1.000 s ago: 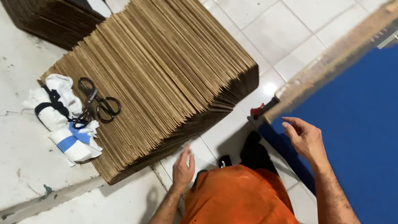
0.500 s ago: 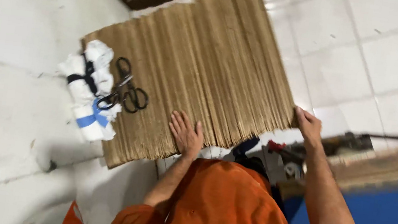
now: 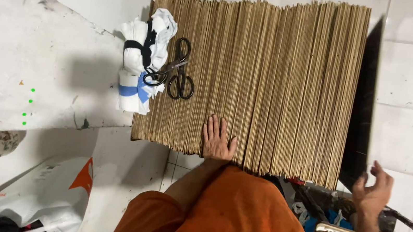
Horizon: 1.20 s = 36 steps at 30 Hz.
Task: The person repeatedly places a blue fabric garment onto a gridded printing screen, smooths it flat, and then removes it to place it on a stack. This cycle is repeated multiple times throughout the clip.
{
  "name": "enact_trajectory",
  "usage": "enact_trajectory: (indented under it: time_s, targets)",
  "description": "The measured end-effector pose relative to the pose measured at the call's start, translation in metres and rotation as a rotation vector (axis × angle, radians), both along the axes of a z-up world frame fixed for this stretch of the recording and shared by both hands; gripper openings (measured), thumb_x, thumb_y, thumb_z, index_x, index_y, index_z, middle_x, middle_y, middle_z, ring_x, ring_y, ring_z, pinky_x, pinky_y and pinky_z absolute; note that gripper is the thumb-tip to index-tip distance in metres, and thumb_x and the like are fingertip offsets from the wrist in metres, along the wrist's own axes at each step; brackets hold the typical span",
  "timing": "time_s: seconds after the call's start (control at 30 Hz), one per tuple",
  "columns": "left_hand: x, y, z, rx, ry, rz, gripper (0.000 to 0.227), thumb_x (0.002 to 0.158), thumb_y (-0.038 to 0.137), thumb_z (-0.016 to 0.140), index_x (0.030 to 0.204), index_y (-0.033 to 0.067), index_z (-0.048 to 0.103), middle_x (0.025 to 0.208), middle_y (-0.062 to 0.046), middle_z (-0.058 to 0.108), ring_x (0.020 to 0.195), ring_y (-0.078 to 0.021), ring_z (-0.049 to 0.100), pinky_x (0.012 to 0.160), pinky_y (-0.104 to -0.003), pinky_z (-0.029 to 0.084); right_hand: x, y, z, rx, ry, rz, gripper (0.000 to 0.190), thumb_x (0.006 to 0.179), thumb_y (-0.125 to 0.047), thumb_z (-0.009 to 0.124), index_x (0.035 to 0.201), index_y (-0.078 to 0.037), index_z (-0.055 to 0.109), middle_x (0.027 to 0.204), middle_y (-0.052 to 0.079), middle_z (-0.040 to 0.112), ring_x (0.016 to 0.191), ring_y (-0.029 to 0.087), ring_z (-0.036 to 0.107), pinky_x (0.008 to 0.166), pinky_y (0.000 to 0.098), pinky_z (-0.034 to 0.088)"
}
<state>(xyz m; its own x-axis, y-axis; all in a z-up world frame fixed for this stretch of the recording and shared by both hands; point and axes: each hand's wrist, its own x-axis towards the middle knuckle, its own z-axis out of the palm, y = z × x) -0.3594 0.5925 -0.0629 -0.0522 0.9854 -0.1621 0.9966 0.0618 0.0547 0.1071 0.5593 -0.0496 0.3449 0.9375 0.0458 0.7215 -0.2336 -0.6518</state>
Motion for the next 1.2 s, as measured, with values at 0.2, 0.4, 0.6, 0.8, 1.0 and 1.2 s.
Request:
enact_trajectory:
  time_s: [0.2,0.4,0.6,0.8,1.0,1.2]
  targets:
    - [0.001,0.002,0.007,-0.061,-0.024,0.011,0.084,0.101,0.062,0.020,0.164,0.0062,0.007,0.170,-0.023,-0.003,0.158,-0.0379,-0.002,0.126,-0.054,-0.006,0.111,0.048,-0.099,-0.472,-0.373,-0.034,0.049,0.098,-0.050,0.075,0.109,-0.003,0.078,0.094,0.021,0.079,0.087,0.042,0.075,0.075,0.0477,0.057]
    - [-0.001,-0.002,0.011,0.094,-0.117,-0.005,0.083,0.101,0.057,0.039,0.164,0.0076,0.017,0.171,-0.022,0.010,0.158,-0.0384,0.010,0.127,-0.054,0.004,0.115,0.071,-0.017,-0.390,-0.523,-0.160,0.044,0.095,-0.045,0.072,0.106,-0.004,0.081,0.083,0.028,0.075,0.077,0.052,0.072,0.066,0.0529,0.056]
    - [0.003,0.006,0.009,0.179,-0.245,-0.026,0.075,0.106,0.054,0.035,0.163,0.0062,0.022,0.169,-0.023,0.013,0.158,-0.0390,0.008,0.127,-0.056,0.002,0.096,-0.016,0.101,-0.077,-0.416,-0.289,0.036,0.099,-0.036,0.084,0.095,-0.002,0.072,0.076,0.012,0.054,0.079,0.029,0.054,0.059,0.0433,0.042]
    - [0.070,0.025,0.067,0.196,-0.796,-0.421,0.046,0.103,0.034,0.049,0.136,0.0021,0.042,0.135,-0.023,0.036,0.126,-0.0413,0.033,0.106,-0.053,0.029,-0.051,-0.126,0.220,0.415,-0.160,-0.535,0.040,0.104,-0.010,0.088,0.084,-0.008,0.053,0.079,-0.004,0.034,0.078,0.012,0.031,0.066,0.0339,0.024]
    - [0.099,0.004,0.103,-0.960,-1.514,-0.272,0.062,0.098,0.065,0.032,0.119,0.0100,0.051,0.114,-0.011,0.048,0.102,-0.0263,0.045,0.088,-0.043,0.036,-0.173,-0.228,0.177,0.552,0.453,-0.398,0.030,0.093,-0.040,0.066,0.100,-0.012,0.056,0.096,0.003,0.058,0.093,0.019,0.053,0.088,0.0419,0.043]
    - [0.004,0.020,0.056,-0.437,-1.524,0.482,0.037,0.093,0.052,0.059,0.102,0.0163,0.052,0.105,-0.003,0.052,0.100,-0.0207,0.048,0.088,-0.040,0.037,-0.210,-0.349,0.272,1.016,1.385,-0.290,0.061,0.103,-0.054,0.051,0.152,-0.019,0.061,0.158,0.007,0.056,0.154,0.029,0.047,0.130,0.0551,0.031]
